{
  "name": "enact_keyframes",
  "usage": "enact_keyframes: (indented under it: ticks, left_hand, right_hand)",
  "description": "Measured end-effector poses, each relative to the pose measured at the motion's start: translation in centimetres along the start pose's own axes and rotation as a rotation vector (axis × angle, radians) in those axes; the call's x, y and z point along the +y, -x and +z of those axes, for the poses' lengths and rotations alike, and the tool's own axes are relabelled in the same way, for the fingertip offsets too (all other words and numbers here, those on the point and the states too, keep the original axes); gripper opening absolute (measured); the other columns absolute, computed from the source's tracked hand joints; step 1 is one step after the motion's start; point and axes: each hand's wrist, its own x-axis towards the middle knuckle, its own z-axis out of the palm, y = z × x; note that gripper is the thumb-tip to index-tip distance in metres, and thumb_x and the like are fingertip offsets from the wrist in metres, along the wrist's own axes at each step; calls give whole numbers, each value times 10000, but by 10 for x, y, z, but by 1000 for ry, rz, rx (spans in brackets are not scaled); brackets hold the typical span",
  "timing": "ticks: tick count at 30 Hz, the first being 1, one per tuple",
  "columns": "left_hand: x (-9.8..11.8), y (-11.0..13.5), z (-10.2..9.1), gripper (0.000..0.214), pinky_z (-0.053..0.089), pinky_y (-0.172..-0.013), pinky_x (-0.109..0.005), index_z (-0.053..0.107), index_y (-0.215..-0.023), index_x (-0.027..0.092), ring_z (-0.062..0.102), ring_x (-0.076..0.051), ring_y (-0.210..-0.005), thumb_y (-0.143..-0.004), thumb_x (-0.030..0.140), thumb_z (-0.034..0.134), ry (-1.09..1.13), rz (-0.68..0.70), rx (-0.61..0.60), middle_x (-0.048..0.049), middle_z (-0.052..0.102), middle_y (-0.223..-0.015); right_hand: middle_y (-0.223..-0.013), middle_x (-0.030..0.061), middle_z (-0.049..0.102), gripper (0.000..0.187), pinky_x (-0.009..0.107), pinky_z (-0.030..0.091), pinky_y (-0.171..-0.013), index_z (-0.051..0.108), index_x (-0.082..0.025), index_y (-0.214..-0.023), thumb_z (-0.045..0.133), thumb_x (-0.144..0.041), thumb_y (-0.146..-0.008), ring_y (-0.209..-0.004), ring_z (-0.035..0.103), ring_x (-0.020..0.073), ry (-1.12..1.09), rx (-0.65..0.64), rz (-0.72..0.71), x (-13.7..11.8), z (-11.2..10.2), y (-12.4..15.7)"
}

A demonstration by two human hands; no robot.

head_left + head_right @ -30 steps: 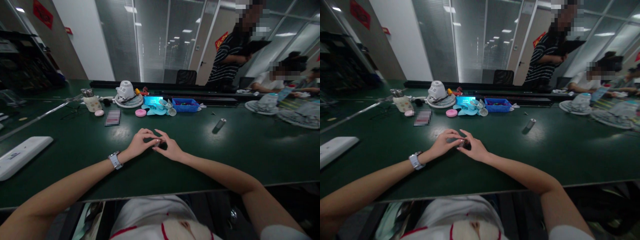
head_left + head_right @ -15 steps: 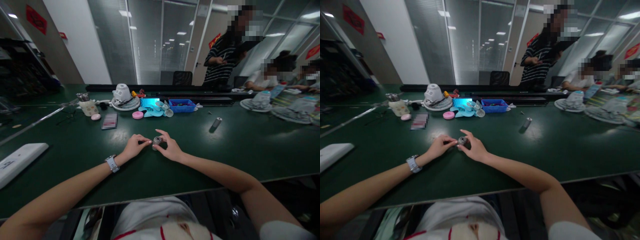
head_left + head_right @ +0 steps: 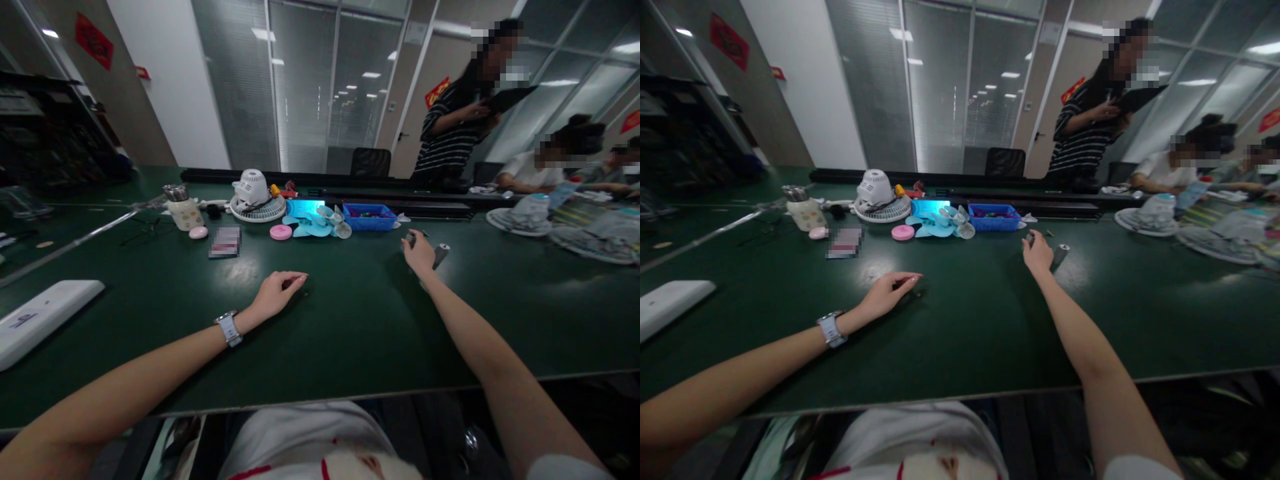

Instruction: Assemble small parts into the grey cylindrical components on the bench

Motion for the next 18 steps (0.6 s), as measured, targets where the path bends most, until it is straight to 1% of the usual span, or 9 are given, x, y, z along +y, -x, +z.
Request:
enact_keyframes:
  ticks: [3, 5, 7, 9, 10, 11, 14, 16, 18]
  left_hand:
    - [-1, -1, 0, 420, 462, -721, -306, 698, -1177, 230, 647, -208, -819, -950, 471, 440, 68, -80, 75, -44, 729, -912]
    - [-2, -2, 1, 400, 470, -735, -303, 688, -1158, 204, 655, -204, -821, -944, 437, 441, 112, -109, 110, -36, 708, -854]
    - [-2, -2, 1, 380, 477, -755, -306, 682, -1123, 184, 659, -202, -835, -938, 412, 440, 152, -123, 135, -35, 691, -832]
    - [-1, -3, 2, 362, 482, -758, -309, 675, -1095, 179, 660, -199, -824, -931, 401, 442, 173, -132, 150, -32, 683, -821]
    - [-1, -3, 2, 352, 484, -758, -310, 673, -1084, 181, 660, -198, -818, -926, 399, 446, 177, -135, 155, -30, 682, -818]
    - [0, -3, 2, 343, 487, -757, -311, 672, -1074, 184, 660, -197, -813, -923, 398, 450, 176, -135, 159, -27, 682, -814]
    - [0, -3, 3, 321, 492, -744, -311, 672, -1052, 193, 661, -195, -801, -916, 385, 455, 170, -133, 166, -24, 684, -813]
    - [-1, -3, 4, 308, 496, -735, -306, 671, -1039, 195, 660, -191, -800, -913, 372, 453, 179, -119, 164, -27, 691, -837]
    - [-1, -3, 4, 300, 498, -730, -302, 670, -1030, 198, 661, -188, -798, -914, 368, 452, 186, -107, 155, -25, 692, -843]
  right_hand:
    - [-1203, 174, 660, 481, 477, 488, -900, 531, -181, -1343, 497, -373, -903, -1063, 638, 327, 33, -71, 53, 6, 1, 5]
    - [-1309, 224, 593, 543, 510, 459, -950, 473, -140, -1402, 506, -357, -905, -1160, 592, 351, 59, -39, 39, -2, -1, 10]
    - [-1462, 264, 445, 616, 560, 385, -1031, 404, -101, -1456, 514, -354, -906, -1307, 477, 380, 73, 45, -56, -21, -5, 19]
    - [-1541, 231, 357, 610, 580, 314, -1094, 397, -122, -1476, 499, -363, -925, -1395, 378, 368, 12, 57, -243, -52, -11, 37]
    - [-1545, 195, 372, 574, 573, 302, -1112, 419, -156, -1473, 483, -366, -942, -1410, 369, 345, -56, 5, -363, -71, -15, 51]
    - [-1521, 159, 426, 529, 558, 311, -1121, 451, -194, -1460, 467, -362, -959, -1404, 392, 315, -145, -84, -492, -91, -18, 67]
    - [-1500, 69, 480, 479, 522, 364, -1120, 488, -293, -1441, 509, -347, -965, -1395, 429, 252, -406, -425, -863, -146, -26, 121]
    - [-1454, 54, 532, 437, 495, 407, -1104, 542, -303, -1397, 534, -303, -960, -1362, 477, 233, -517, -557, -968, -170, -26, 151]
    - [-1371, 57, 605, 383, 463, 461, -1071, 615, -278, -1327, 530, -243, -955, -1290, 556, 225, -577, -614, -979, -182, -24, 171]
